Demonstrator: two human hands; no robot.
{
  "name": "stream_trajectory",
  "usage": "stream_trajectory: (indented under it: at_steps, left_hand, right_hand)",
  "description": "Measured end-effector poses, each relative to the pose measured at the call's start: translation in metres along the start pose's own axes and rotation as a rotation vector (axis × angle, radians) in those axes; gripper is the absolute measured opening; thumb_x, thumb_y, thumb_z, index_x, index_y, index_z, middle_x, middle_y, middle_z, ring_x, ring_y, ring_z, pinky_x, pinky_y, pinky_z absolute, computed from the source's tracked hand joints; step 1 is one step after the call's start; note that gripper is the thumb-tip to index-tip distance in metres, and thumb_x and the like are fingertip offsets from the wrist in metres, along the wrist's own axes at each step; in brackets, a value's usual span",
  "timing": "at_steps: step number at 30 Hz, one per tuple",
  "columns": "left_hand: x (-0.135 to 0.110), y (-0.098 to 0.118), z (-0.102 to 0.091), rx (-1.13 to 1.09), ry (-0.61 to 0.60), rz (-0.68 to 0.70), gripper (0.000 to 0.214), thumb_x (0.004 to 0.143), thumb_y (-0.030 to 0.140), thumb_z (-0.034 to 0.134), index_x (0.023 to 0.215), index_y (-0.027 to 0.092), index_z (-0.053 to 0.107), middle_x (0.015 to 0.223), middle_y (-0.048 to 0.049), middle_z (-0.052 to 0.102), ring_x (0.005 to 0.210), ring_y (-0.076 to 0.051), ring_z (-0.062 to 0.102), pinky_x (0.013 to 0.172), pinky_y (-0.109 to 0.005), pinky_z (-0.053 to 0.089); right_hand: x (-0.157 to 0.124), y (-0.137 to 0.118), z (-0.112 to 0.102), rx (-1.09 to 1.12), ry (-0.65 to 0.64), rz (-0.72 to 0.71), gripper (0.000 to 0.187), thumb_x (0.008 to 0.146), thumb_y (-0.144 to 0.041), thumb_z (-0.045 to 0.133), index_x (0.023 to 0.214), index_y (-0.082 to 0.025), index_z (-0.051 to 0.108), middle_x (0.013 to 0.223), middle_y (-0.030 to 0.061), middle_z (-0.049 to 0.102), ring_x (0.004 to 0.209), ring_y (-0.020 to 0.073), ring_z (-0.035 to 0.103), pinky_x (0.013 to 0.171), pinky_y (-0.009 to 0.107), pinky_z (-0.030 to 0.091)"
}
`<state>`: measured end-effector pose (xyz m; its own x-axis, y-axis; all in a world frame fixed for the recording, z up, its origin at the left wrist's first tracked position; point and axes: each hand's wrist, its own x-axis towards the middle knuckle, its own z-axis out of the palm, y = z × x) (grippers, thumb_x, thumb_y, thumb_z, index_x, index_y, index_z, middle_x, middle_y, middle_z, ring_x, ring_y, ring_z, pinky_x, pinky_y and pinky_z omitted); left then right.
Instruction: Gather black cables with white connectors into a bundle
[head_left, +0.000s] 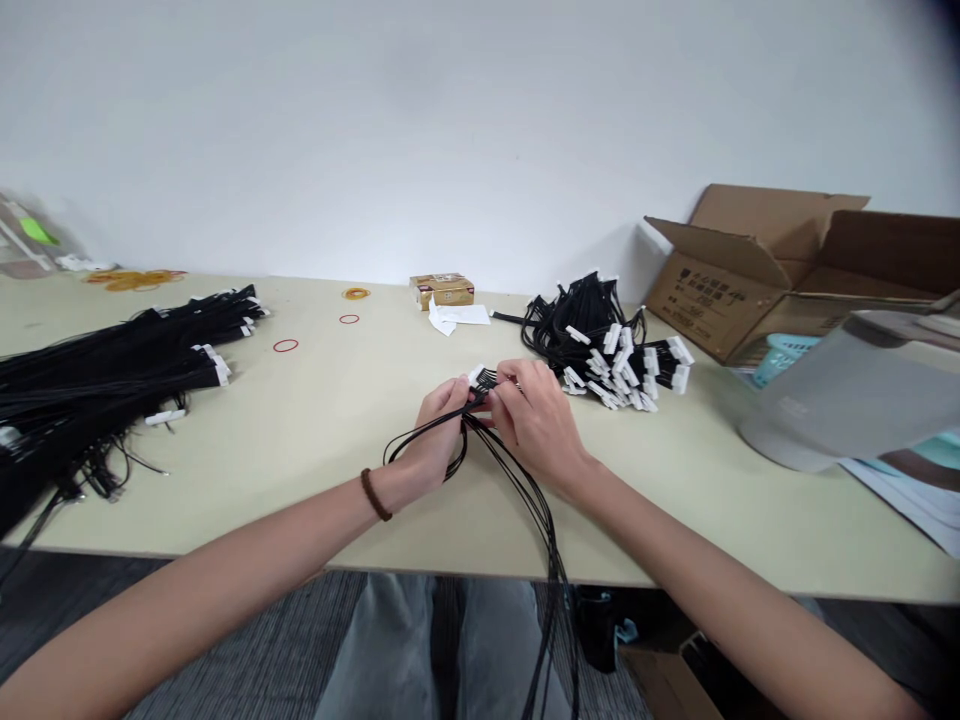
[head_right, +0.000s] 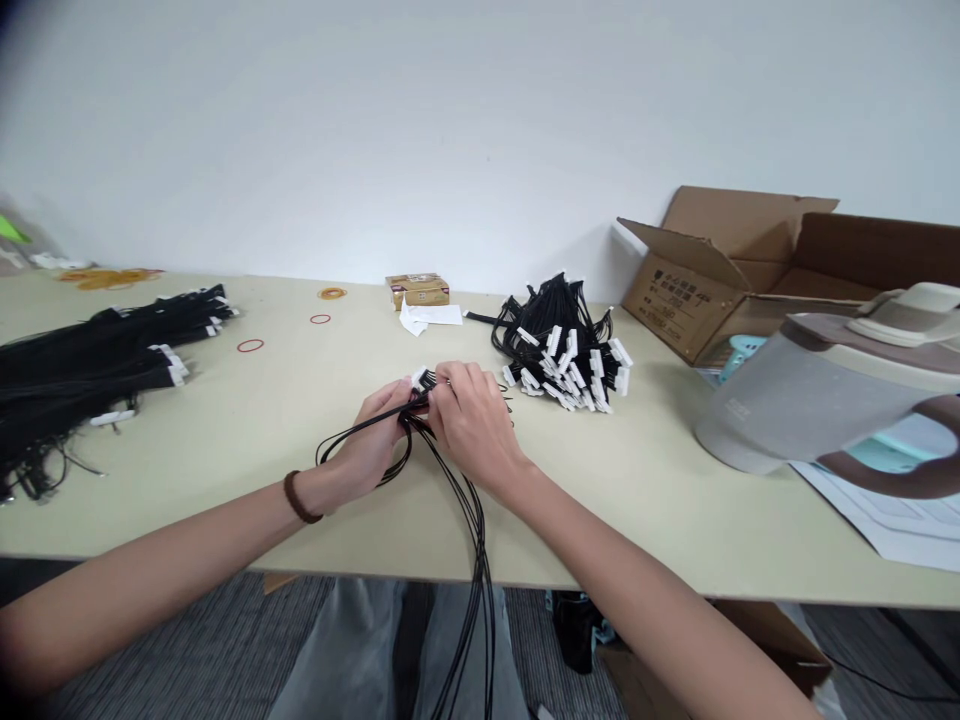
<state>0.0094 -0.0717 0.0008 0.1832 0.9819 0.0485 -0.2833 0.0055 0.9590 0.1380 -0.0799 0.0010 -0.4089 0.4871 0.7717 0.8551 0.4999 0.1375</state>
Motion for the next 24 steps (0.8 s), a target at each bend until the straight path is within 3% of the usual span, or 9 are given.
stream_trajectory:
  at_steps: [10,15,19,24]
  left_hand:
    - [0.000,-0.003,-0.002,0.056,0.007,0.034,0.022,0.079,0.036,0.048,0.071,0.016,0.053,0.070,0.0001,0.053,0.069,-0.010,0.048,0.064,-0.022,0.041]
    - [-0.003,0.006,0.002,-0.103,-0.042,-0.048,0.017,0.082,0.029,0.046,0.075,0.016,0.054,0.073,-0.0017,0.057,0.066,-0.011,0.051,0.065,-0.026,0.042]
    - [0.000,0.009,0.000,-0.205,-0.080,-0.179,0.012,0.081,0.024,0.047,0.074,0.017,0.054,0.074,-0.0041,0.062,0.067,-0.014,0.057,0.072,-0.030,0.043]
    - [0.004,0.006,-0.008,-0.205,-0.132,-0.271,0.011,0.079,0.030,0.051,0.076,0.019,0.050,0.084,-0.0068,0.067,0.072,-0.019,0.063,0.075,-0.034,0.044]
  right_hand:
    - [-0.002,-0.001,0.000,-0.016,0.004,-0.026,0.010,0.084,-0.015,0.040,0.077,-0.019,0.047,0.091,0.0072,0.050,0.077,0.0175,0.037,0.064,0.029,0.030]
    - [0.000,0.004,0.000,-0.047,-0.018,0.011,0.011,0.086,-0.021,0.043,0.077,-0.018,0.049,0.091,0.0069,0.050,0.078,0.0174,0.038,0.066,0.029,0.032]
    - [0.002,0.021,-0.004,-0.106,0.048,-0.034,0.010,0.085,-0.026,0.047,0.083,-0.017,0.051,0.091,0.0089,0.052,0.082,0.0188,0.041,0.069,0.030,0.034]
    - [0.001,0.052,-0.011,-0.182,0.151,-0.072,0.018,0.081,-0.010,0.043,0.095,-0.018,0.051,0.092,0.0086,0.054,0.083,0.0192,0.043,0.068,0.031,0.035]
